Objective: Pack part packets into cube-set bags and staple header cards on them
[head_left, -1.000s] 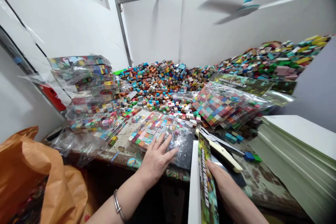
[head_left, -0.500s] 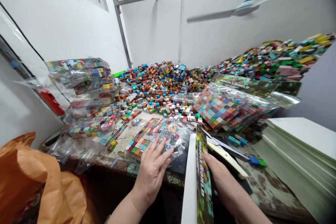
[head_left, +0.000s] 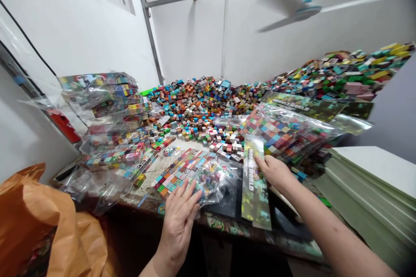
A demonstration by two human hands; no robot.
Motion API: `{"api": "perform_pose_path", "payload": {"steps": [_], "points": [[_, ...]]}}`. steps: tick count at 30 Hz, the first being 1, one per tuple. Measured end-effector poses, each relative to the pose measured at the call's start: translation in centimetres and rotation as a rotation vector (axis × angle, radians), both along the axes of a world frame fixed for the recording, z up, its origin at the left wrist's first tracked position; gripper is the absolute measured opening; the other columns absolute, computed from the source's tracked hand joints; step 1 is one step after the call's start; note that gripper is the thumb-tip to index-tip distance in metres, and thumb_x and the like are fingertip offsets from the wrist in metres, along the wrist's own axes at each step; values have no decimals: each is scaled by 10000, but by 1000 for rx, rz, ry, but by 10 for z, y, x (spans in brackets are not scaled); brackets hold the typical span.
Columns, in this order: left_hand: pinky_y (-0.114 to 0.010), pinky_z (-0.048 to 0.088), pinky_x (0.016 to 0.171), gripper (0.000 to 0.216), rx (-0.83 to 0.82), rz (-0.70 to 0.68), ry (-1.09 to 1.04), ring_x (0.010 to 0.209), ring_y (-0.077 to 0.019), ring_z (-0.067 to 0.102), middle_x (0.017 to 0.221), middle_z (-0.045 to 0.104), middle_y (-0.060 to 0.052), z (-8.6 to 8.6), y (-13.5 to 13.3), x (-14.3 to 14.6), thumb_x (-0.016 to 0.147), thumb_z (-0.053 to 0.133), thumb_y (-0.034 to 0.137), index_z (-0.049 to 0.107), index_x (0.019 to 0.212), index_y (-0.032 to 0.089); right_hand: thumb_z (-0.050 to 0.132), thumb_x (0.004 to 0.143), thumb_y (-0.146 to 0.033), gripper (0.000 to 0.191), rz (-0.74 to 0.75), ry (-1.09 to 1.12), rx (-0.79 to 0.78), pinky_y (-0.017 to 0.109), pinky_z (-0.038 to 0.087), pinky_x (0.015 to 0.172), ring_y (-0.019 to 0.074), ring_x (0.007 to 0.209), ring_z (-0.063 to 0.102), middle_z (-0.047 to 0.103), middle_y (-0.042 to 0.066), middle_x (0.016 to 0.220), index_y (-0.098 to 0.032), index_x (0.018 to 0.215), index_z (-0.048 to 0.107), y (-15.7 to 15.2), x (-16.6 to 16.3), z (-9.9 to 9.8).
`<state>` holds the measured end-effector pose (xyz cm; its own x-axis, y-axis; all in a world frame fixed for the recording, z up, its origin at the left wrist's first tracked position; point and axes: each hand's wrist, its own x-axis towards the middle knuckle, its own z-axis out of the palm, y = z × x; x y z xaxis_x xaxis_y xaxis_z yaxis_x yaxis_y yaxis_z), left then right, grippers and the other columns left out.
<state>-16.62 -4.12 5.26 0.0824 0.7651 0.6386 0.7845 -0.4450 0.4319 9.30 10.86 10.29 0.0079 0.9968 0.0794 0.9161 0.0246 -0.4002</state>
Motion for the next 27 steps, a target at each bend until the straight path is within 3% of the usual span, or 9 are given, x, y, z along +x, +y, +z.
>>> {"api": "perform_pose_path", "payload": {"steps": [4,9,14,17,19,23,27], "points": [[-386,176,1049,428,1,23,51,1258,-196,319,1323,433,-28,-7,-9,-2,856,427,115,418,1250,281,374,818,-307,243,-4,-95,2,275,333,531,229,674,574,605,98,685,-166,738,555,29,-9,-4],[-377,188,1044,438,21,41,64,1253,-193,328,1306,454,-32,-11,-14,-4,847,438,101,417,1251,270,386,814,-255,200,13,-131,49,288,353,544,233,688,584,616,111,756,-165,889,547,37,-14,1],[-391,208,1043,428,40,64,-10,1223,-196,376,1285,476,-45,-6,-15,-9,843,434,85,442,1234,257,310,884,-283,264,195,-89,244,287,367,769,204,934,520,581,102,962,-166,964,532,-4,-28,23],[-399,235,1042,407,82,107,-126,1201,-197,407,1291,468,-49,2,-11,-13,846,428,92,467,1217,256,385,869,-331,256,470,-24,413,290,352,749,181,819,520,593,61,838,-186,810,587,-41,-44,33],[-405,242,1047,391,97,142,-211,1195,-198,414,1296,463,-44,7,-8,-14,850,429,107,483,1206,261,458,840,-339,228,574,-55,485,321,323,715,189,783,513,602,46,807,-206,748,617,-58,-54,35],[-402,276,1046,347,85,182,-338,1184,-195,425,1261,499,-34,14,-3,-12,859,431,144,517,1176,258,572,775,-315,114,615,-228,537,363,267,734,214,821,504,624,33,837,-235,824,637,-65,-68,34],[-408,270,1057,310,52,188,-417,1189,-192,418,1256,503,-27,20,-2,-10,869,425,181,543,1147,253,544,793,-195,85,650,-368,559,357,271,743,197,777,513,640,37,795,-225,829,615,-60,-80,33]]}}
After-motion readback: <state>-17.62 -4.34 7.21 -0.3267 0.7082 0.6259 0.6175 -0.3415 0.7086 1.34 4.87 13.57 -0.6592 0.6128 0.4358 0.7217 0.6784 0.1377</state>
